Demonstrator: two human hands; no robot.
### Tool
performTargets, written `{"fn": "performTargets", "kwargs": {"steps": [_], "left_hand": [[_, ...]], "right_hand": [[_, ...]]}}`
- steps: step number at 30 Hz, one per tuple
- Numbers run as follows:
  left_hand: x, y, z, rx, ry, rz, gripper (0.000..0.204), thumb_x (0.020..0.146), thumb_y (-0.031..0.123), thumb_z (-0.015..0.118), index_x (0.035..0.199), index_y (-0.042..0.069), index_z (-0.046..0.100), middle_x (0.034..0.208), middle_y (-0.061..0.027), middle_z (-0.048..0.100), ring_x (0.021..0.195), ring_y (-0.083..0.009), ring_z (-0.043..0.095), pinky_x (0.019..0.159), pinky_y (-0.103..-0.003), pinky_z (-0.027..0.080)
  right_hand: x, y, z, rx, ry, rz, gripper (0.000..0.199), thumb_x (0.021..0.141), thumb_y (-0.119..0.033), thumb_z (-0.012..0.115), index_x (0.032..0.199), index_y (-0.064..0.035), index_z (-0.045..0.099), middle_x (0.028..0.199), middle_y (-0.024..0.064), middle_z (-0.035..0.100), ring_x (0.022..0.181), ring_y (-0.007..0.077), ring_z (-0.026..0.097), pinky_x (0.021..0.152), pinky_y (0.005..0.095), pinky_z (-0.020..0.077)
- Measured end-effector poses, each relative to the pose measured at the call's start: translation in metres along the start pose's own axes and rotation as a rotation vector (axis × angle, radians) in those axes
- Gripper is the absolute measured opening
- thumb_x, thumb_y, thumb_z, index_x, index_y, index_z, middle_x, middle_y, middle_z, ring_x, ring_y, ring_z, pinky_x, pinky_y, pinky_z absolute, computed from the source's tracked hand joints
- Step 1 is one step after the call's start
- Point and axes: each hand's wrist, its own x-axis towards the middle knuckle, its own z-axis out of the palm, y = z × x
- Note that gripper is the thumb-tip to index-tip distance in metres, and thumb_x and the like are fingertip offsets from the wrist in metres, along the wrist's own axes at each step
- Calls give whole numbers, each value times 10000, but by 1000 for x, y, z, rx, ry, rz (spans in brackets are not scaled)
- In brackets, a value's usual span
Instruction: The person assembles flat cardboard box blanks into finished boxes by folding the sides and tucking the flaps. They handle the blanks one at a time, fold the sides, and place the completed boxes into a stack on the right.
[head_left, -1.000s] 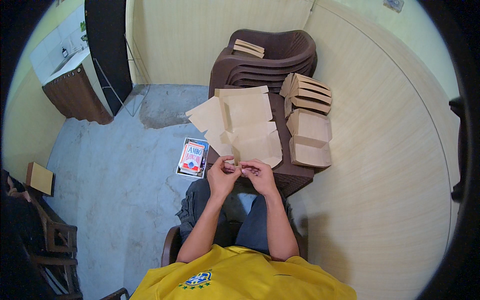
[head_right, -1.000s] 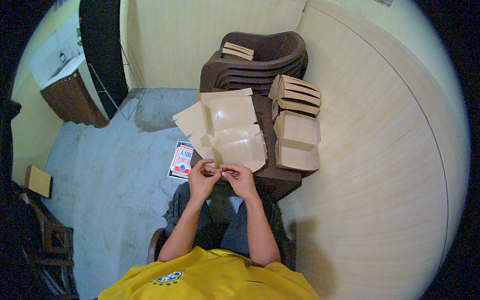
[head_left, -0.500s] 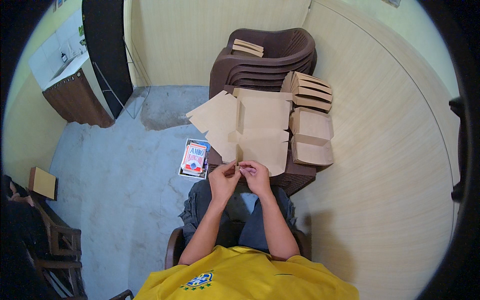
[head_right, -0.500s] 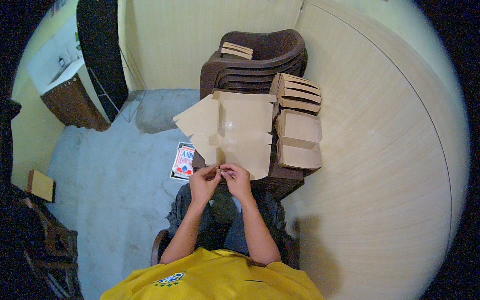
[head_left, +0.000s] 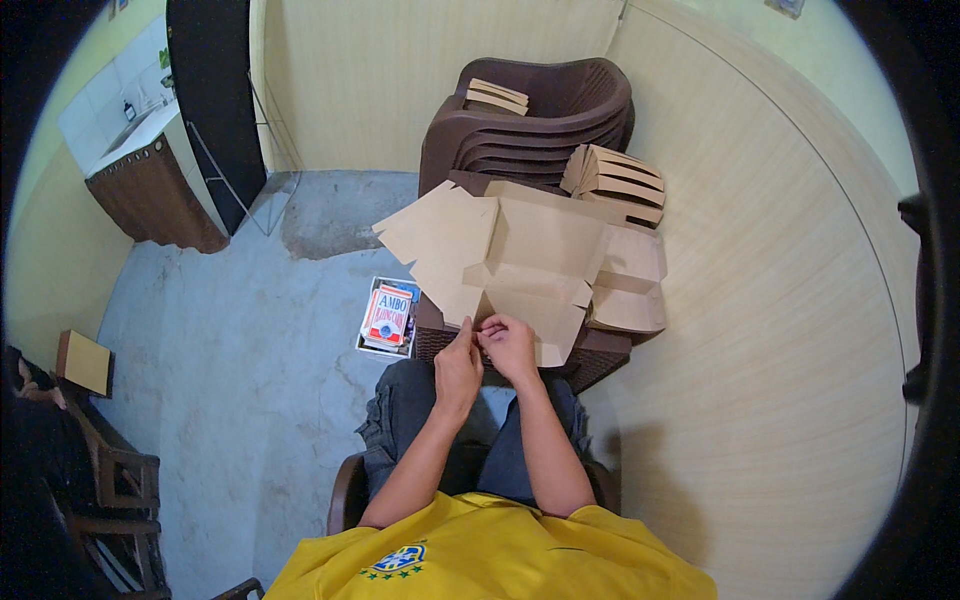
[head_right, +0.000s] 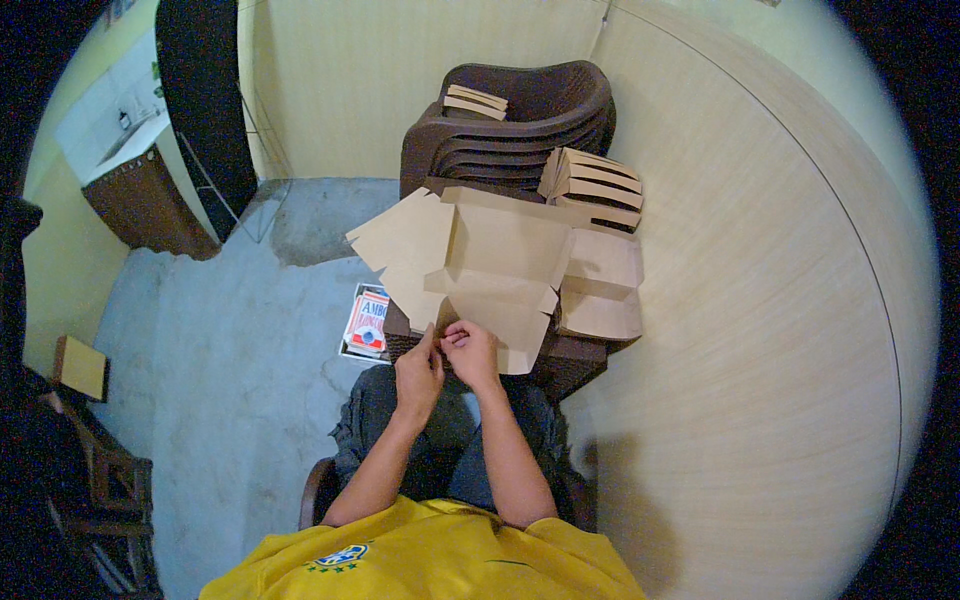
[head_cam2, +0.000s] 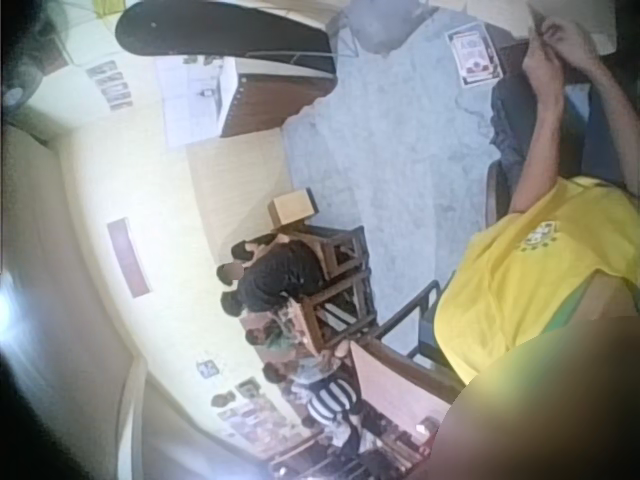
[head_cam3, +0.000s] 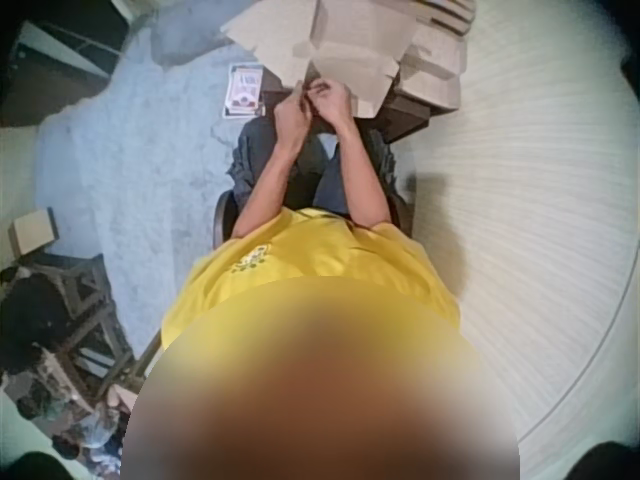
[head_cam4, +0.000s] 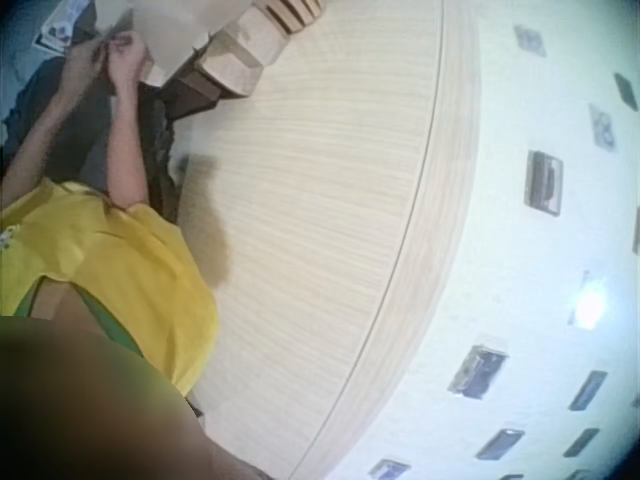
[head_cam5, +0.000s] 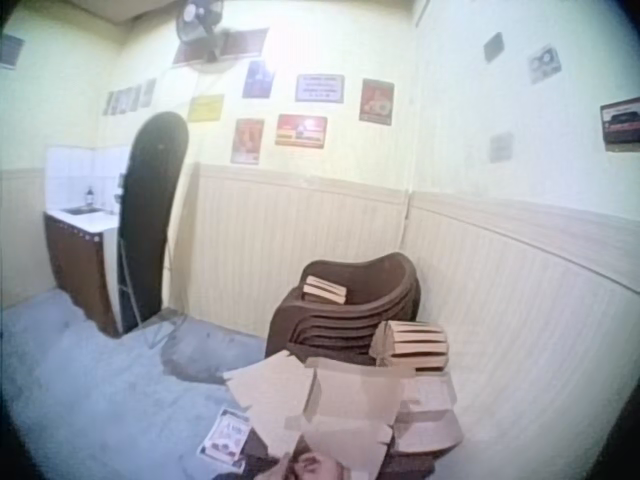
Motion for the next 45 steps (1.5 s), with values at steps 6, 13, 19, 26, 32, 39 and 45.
{"fn": "performTargets", "kwargs": {"steps": [6,13,19,26,32,39,45], "left_hand": [[-4,8,-9,-22,-85,-70,608,918,11,724,1518,20,620,1034,-303,744,914,-423,776,776,-482,606],[10,-21,-2,-24,245,441,611,940,-6,718,1531,19,565,1338,-225,734,1015,-325,782,942,-381,626],[56,-43,2,-846,112,-356,261,1011,109,758,1183,-39,629,1123,-143,750,964,-189,752,862,-311,620],[39,-25,-8,-495,-94,-185,305,977,70,778,1264,-18,725,1172,-153,811,1069,-176,776,916,-311,611],[22,-19,-6,-551,-114,-177,368,956,-46,740,1322,-15,714,1133,-149,811,1035,-163,776,875,-293,610],[23,-31,4,-463,155,-363,374,956,27,765,1327,2,725,961,-73,762,832,-121,693,776,-287,578],[32,-19,3,-854,61,-536,384,956,40,758,1336,-10,726,926,-27,747,793,-98,653,737,-240,524]], "right_hand": [[8,-20,1,226,143,-109,258,895,-72,829,1126,6,744,959,81,749,815,172,718,737,327,605],[8,-41,6,91,179,-296,193,928,-91,799,1089,7,756,968,111,760,844,203,749,759,337,623],[-7,-25,18,-77,119,-309,153,933,-126,772,1016,2,785,954,173,779,827,331,773,783,416,621],[9,-16,17,271,99,-75,216,1001,-193,767,1027,20,749,908,163,778,788,272,762,757,369,617],[29,-37,17,-169,269,-42,238,1052,-170,737,994,58,700,866,132,750,712,179,767,625,322,635],[22,-14,16,45,119,-94,191,988,-163,757,959,25,740,869,166,767,803,276,779,714,405,604],[-4,-11,2,-112,95,-256,93,912,-106,769,931,-16,787,961,165,767,871,287,758,782,409,582]]}}
